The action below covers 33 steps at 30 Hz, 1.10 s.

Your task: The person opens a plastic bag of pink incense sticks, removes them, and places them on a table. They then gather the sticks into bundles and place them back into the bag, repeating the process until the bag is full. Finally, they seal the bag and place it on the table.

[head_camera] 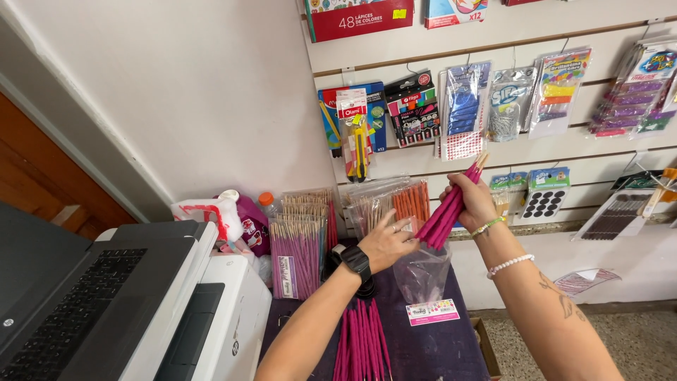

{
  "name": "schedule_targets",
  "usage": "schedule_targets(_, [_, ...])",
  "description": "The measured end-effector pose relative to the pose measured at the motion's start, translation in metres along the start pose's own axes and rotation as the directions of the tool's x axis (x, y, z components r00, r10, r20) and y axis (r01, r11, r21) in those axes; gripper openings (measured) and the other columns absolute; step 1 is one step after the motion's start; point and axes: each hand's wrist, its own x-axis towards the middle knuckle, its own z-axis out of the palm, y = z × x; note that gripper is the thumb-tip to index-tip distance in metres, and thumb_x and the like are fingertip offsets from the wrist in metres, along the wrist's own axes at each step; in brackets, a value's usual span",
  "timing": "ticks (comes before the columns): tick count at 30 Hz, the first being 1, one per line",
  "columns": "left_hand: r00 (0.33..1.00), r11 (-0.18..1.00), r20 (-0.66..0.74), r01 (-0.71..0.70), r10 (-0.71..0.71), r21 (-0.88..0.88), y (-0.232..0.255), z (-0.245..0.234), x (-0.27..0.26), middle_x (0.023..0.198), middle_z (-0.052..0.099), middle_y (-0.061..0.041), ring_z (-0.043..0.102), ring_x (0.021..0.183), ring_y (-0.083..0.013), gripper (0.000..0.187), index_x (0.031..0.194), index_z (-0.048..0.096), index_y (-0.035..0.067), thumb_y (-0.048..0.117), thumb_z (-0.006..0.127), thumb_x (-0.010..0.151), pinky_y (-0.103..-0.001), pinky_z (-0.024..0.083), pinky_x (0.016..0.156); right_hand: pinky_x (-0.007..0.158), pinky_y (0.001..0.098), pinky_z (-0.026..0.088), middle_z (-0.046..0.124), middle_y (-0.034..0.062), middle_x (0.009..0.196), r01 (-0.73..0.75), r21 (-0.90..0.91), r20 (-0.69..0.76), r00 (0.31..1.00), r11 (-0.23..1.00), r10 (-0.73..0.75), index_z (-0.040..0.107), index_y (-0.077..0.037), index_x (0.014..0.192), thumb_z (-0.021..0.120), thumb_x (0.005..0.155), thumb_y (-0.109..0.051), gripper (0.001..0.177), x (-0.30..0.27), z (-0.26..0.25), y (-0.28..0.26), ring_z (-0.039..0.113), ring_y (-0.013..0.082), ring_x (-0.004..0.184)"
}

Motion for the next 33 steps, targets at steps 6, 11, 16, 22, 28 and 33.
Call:
schedule_targets(6, [0.997, 0.999, 0.071, -0.019, 0.017, 0.029, 0.003, 0.006, -0.006, 0.095, 0.072, 0.003, 0.067, 0.116, -0.0234, 0.012, 0.101, 0.067, 0.029, 0.030, 0.055, 0.097, -0.062, 0.039, 0.115, 0.058, 0.0348, 0.059, 0.059, 0.0081, 0.070, 0.300, -0.370, 0.108, 0.954, 0.879, -0.280, 0.050, -0.010, 0.096, 0.075, 0.089, -0.006, 0.025, -0.012, 0.010, -0.006, 0.067, 0.0215, 0.061])
schedule_targets(11, [0.998, 0.998, 0.069, -0.021, 0.017, 0.066, -0.001, 0.015, -0.008, 0.092, 0.072, 0.004, 0.068, 0.113, -0.0219, 0.012, 0.100, 0.067, 0.032, 0.033, 0.056, 0.095, -0.063, 0.041, 0.114, 0.063, 0.0375, 0.058, 0.062, 0.0149, 0.075, 0.605, -0.566, 0.409, 0.796, 0.559, -0.447, 0.054, -0.006, 0.102, 0.079, 0.093, -0.009, 0.026, -0.014, 0.004, 0.011, 0.068, 0.0266, 0.068])
schedule_targets(16, [0.999, 0.999, 0.034, -0.010, 0.008, 0.045, -0.009, 0.019, -0.005, 0.087, 0.073, 0.002, 0.070, 0.107, -0.0224, 0.010, 0.097, 0.067, 0.027, 0.032, 0.058, 0.097, -0.064, 0.040, 0.114, 0.065, 0.0400, 0.052, 0.062, 0.0143, 0.062, 0.676, -0.654, 0.573, 0.735, 0.339, -0.362, 0.058, -0.009, 0.091, 0.091, 0.077, -0.031, 0.043, -0.037, 0.006, 0.019, 0.065, 0.0310, 0.062])
schedule_targets(22, [1.000, 0.995, -0.013, 0.018, -0.016, 0.100, -0.017, 0.003, 0.011, 0.079, 0.069, 0.001, 0.073, 0.097, -0.0209, 0.007, 0.095, 0.065, 0.025, 0.027, 0.058, 0.097, -0.064, 0.040, 0.114, 0.075, 0.0405, 0.056, 0.076, 0.0132, 0.077, 0.626, -0.683, 0.597, 0.775, 0.376, -0.207, 0.068, -0.013, 0.094, 0.090, 0.075, -0.034, 0.036, -0.034, -0.010, 0.016, 0.074, 0.0308, 0.079])
schedule_targets(28, [0.998, 0.994, -0.052, 0.030, -0.024, 0.103, -0.022, -0.023, 0.026, 0.074, 0.068, 0.001, 0.074, 0.093, -0.0201, 0.011, 0.088, 0.060, 0.023, 0.022, 0.058, 0.099, -0.065, 0.040, 0.114, 0.081, 0.0395, 0.056, 0.078, 0.0055, 0.077, 0.557, -0.744, 0.592, 0.805, 0.369, -0.022, 0.072, -0.018, 0.106, 0.084, 0.080, -0.043, 0.039, -0.025, -0.021, 0.008, 0.075, 0.0245, 0.080])
schedule_targets(33, [0.997, 0.993, -0.078, 0.002, 0.007, 0.122, -0.026, -0.045, 0.040, 0.073, 0.067, 0.001, 0.073, 0.094, -0.0190, 0.014, 0.087, 0.061, 0.021, 0.021, 0.056, 0.101, -0.066, 0.039, 0.114, 0.095, 0.0516, 0.052, 0.082, 0.0110, 0.096, 0.570, -0.791, 0.601, 0.792, 0.220, 0.108, 0.067, -0.017, 0.119, 0.072, 0.086, -0.055, 0.051, -0.033, -0.018, -0.013, 0.076, 0.0372, 0.098])
